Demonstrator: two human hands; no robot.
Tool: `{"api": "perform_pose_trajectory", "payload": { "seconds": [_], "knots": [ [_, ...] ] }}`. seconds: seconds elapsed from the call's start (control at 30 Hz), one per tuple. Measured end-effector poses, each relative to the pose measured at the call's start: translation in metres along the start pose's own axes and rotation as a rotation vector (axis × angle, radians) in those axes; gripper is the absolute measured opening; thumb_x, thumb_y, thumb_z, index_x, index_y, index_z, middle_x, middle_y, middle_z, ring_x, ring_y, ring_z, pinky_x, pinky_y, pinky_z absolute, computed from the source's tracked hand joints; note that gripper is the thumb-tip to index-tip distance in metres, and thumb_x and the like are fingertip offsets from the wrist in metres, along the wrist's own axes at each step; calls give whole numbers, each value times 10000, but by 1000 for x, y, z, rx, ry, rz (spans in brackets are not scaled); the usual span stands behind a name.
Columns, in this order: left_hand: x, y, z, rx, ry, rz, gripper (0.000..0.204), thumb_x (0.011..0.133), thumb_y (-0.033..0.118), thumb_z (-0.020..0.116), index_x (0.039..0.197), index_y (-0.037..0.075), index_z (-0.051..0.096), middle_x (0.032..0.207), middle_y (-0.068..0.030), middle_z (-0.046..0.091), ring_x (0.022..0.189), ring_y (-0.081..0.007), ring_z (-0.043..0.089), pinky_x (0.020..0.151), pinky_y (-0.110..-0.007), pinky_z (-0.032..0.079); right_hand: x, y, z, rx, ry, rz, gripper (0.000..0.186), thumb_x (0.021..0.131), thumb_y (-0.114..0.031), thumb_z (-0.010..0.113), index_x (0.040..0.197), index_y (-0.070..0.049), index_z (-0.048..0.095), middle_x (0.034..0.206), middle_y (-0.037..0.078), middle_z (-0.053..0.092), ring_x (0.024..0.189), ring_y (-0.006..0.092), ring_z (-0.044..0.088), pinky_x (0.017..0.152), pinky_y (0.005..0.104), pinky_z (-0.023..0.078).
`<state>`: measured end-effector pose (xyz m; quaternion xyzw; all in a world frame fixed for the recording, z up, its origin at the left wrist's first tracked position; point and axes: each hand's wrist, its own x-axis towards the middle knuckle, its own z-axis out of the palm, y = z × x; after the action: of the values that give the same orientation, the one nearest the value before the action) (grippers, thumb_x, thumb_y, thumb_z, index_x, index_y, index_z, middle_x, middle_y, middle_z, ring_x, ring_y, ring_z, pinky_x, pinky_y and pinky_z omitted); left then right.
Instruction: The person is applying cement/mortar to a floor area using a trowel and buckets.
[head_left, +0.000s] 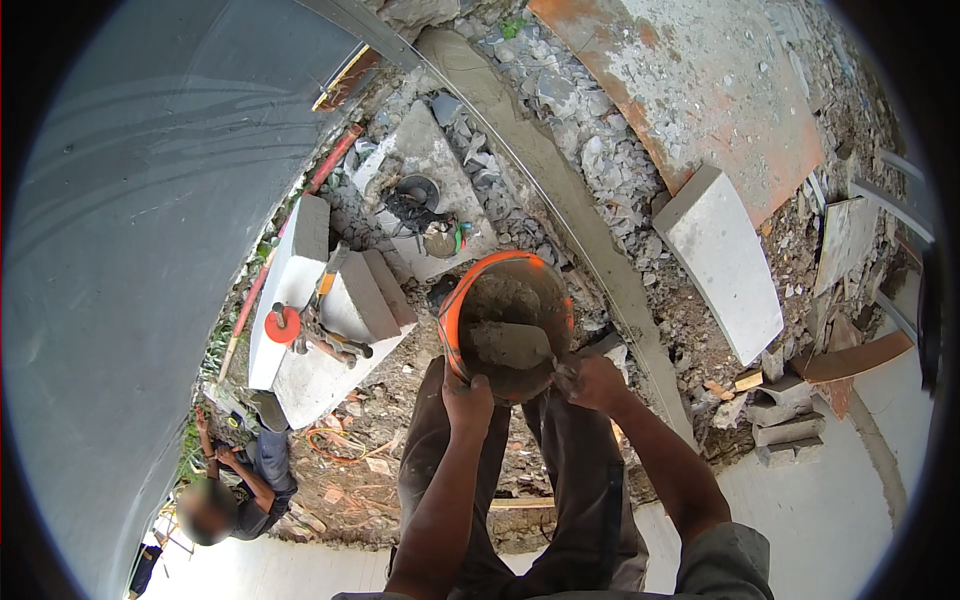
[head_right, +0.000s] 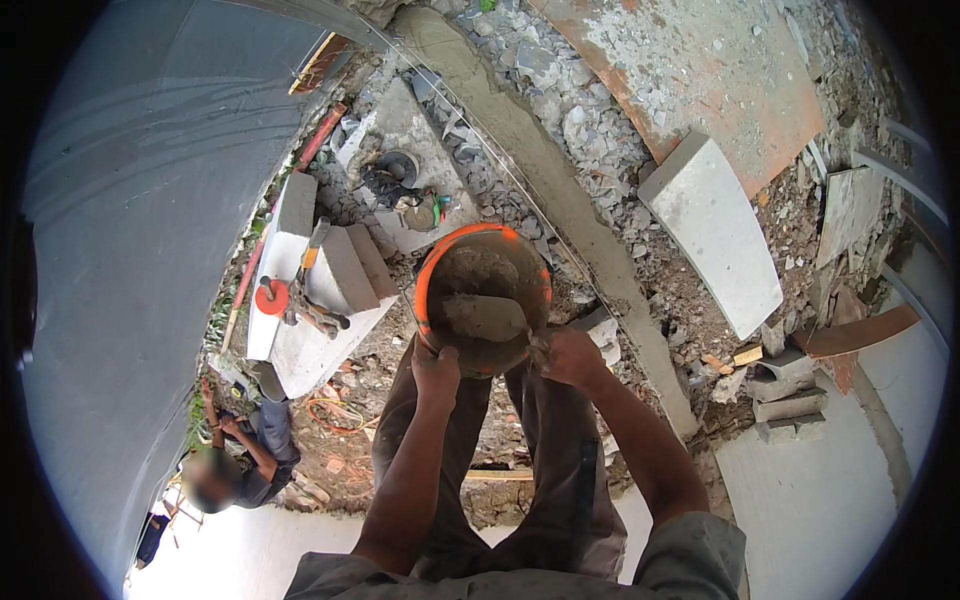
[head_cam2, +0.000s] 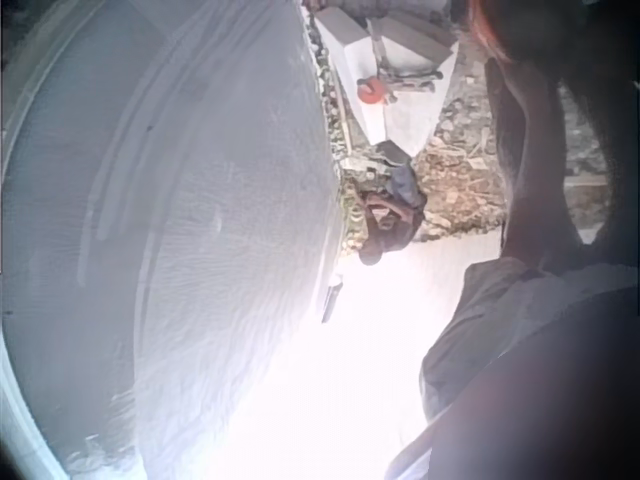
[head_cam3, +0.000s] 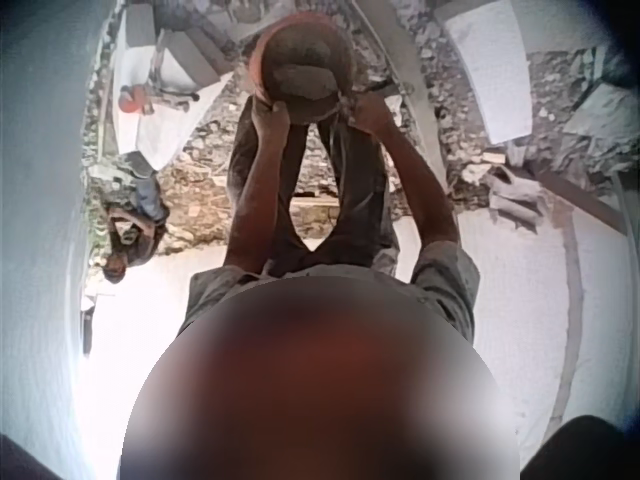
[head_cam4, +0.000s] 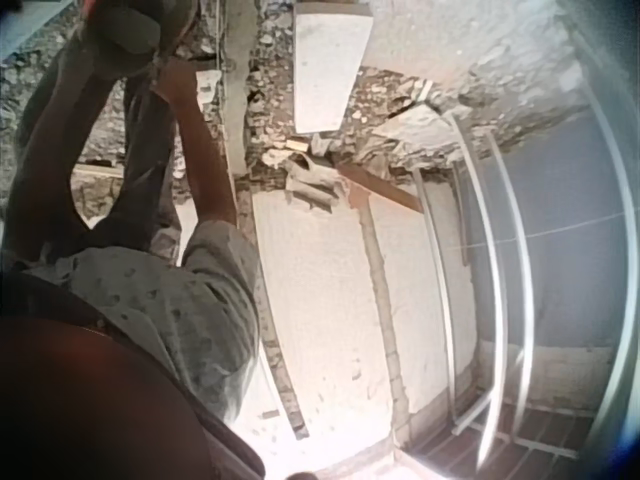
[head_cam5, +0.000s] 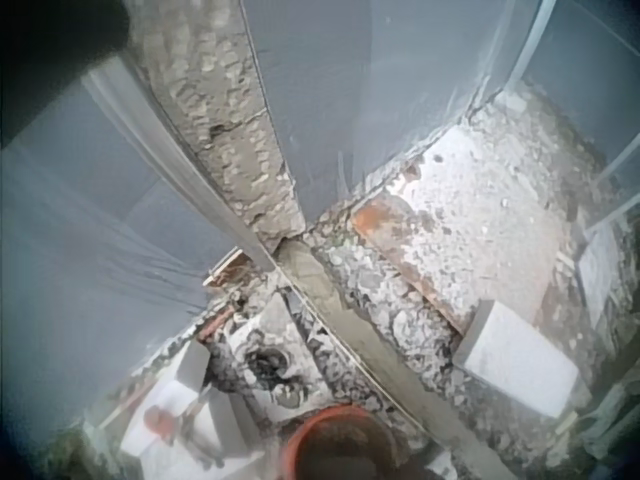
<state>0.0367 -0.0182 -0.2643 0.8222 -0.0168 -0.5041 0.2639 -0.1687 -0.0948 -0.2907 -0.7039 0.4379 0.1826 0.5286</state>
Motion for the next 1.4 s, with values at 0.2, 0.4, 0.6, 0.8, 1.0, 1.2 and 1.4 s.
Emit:
{"api": "perform_pose_trajectory", "payload": {
  "seconds": [0.2, 0.4, 0.6, 0.8, 1.0, 1.2, 1.4],
  "knots": [
    [8, -13, -1, -270, 9, -83, 559, 727, -11, 462, 1282, -7, 394, 1078, -97, 549, 914, -145, 549, 747, -263, 450, -26, -13, -21, 246, 55, 19, 241, 772, -252, 660, 922, -66, 625, 642, 152, 582, 556, 312, 568, 524, 383, 456],
    [15, -19, -5, -174, 61, -82, 575, 719, -3, 461, 1290, -13, 385, 1055, -113, 556, 883, -158, 565, 728, -273, 457, -47, -61, -102, 357, 200, -10, 184, 782, -136, 660, 896, -1, 611, 562, 91, 501, 466, 157, 431, 464, 290, 378],
    [7, 7, -1, -139, 69, -93, 512, 713, -15, 477, 1223, 1, 439, 1032, -101, 565, 869, -162, 564, 739, -275, 457, -4, -39, -140, 348, 605, 84, 132, 827, -103, 613, 859, 24, 600, 564, 38, 483, 502, 92, 397, 463, 261, 348],
    [9, -5, 4, -152, 54, -60, 526, 701, 13, 461, 1223, -37, 424, 996, -159, 586, 828, -218, 599, 714, -308, 475, 145, 26, -143, 441, 757, 49, 178, 807, -150, 631, 886, 9, 620, 650, 47, 562, 593, 97, 470, 569, 254, 413],
    [6, -2, 5, -147, 57, -20, 492, 706, 23, 463, 1192, -43, 433, 974, -168, 596, 849, -223, 604, 721, -320, 476, 247, -2, -147, 104, 776, 8, 210, 765, -117, 627, 946, -10, 627, 751, 119, 633, 663, 159, 581, 651, 272, 467],
    [9, 4, 6, -198, 61, -100, 481, 730, -23, 502, 1207, 29, 464, 1001, -44, 558, 855, -121, 534, 731, -239, 435, 264, -5, -146, 305, 782, 15, 272, 805, -215, 636, 970, -1, 608, 811, 108, 655, 687, 170, 633, 620, 281, 509],
    [10, 7, 1, -179, 37, -116, 479, 731, -19, 503, 1207, 22, 460, 1007, -49, 559, 883, -128, 541, 756, -247, 437, 272, -42, -166, 1011, 461, 309, 277, 844, -305, 629, 862, -29, 605, 671, 55, 598, 481, 135, 545, 408, 282, 430]
  ]
}}
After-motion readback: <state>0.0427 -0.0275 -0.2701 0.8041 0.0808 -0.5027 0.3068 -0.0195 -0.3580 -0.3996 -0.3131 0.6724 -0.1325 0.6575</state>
